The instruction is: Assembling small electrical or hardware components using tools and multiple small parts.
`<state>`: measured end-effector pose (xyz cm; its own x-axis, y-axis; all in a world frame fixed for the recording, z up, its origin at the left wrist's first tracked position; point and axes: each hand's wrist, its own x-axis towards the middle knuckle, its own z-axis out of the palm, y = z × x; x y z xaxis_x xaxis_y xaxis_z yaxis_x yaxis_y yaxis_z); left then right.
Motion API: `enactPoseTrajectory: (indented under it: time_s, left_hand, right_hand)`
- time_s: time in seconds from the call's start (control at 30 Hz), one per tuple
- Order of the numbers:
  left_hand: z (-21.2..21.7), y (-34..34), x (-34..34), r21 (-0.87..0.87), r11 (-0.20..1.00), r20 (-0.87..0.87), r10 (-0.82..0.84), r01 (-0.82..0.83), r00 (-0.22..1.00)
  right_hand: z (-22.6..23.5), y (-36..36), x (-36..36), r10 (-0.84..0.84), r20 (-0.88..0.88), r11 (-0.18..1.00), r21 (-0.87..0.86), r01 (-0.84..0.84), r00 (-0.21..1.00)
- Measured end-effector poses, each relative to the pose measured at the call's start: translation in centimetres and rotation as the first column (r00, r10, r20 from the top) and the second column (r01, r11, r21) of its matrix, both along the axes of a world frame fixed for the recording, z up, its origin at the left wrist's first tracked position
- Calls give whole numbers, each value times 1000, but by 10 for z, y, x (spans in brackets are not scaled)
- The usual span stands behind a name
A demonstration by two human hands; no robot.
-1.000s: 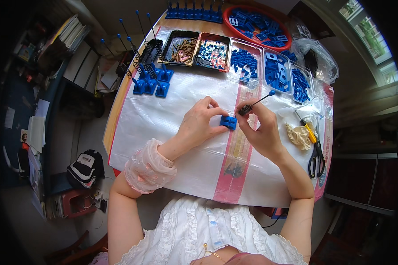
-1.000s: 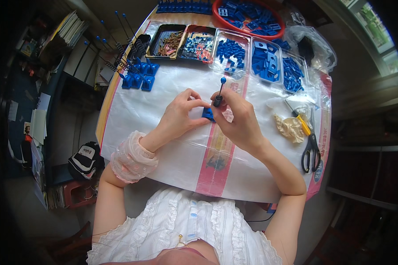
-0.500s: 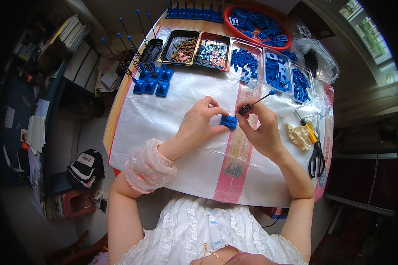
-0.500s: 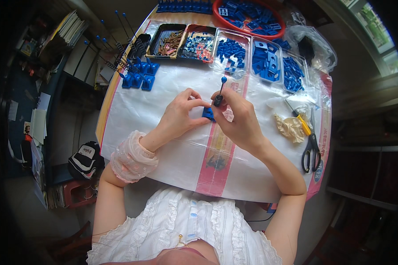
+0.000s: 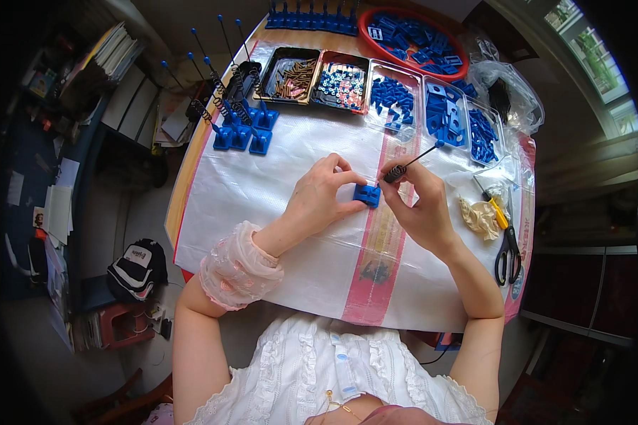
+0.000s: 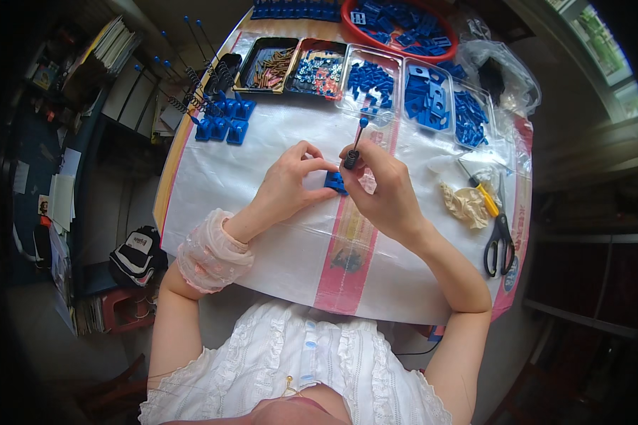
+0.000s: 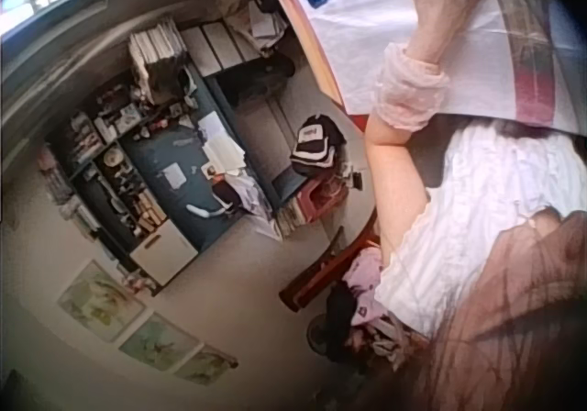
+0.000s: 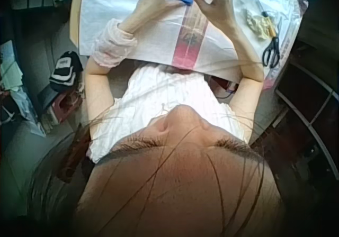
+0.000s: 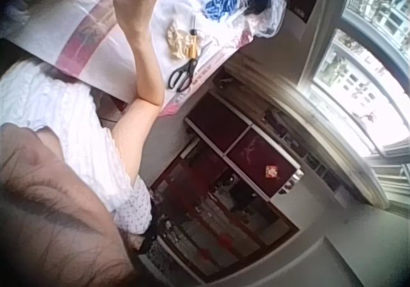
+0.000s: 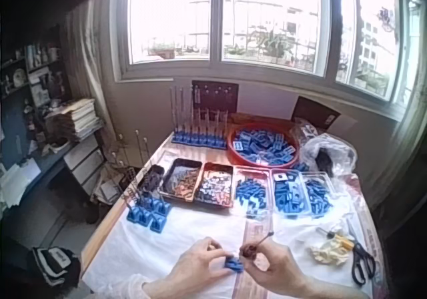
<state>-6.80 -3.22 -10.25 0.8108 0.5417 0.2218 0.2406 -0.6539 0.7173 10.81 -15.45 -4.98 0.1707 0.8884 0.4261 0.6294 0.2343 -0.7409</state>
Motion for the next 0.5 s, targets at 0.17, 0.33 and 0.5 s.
enactPoseTrajectory:
  time_s: [0.17, 0.33, 0.5]
  left_hand:
    - [-1, 0, 0, 3, 1000, 1, 3, -3, 1000]
    - [0, 0, 0, 9, 1000, 3, 5, -5, 1000]
    - [-1, 0, 1, 5, 1000, 6, 8, -8, 1000]
  right_hand:
    - [3, 0, 1, 37, 12, 999, -14, -37, 999]
    - [-1, 0, 2, -31, -39, 999, -24, 30, 999]
    - [-2, -2, -3, -47, 66, 999, 17, 45, 997]
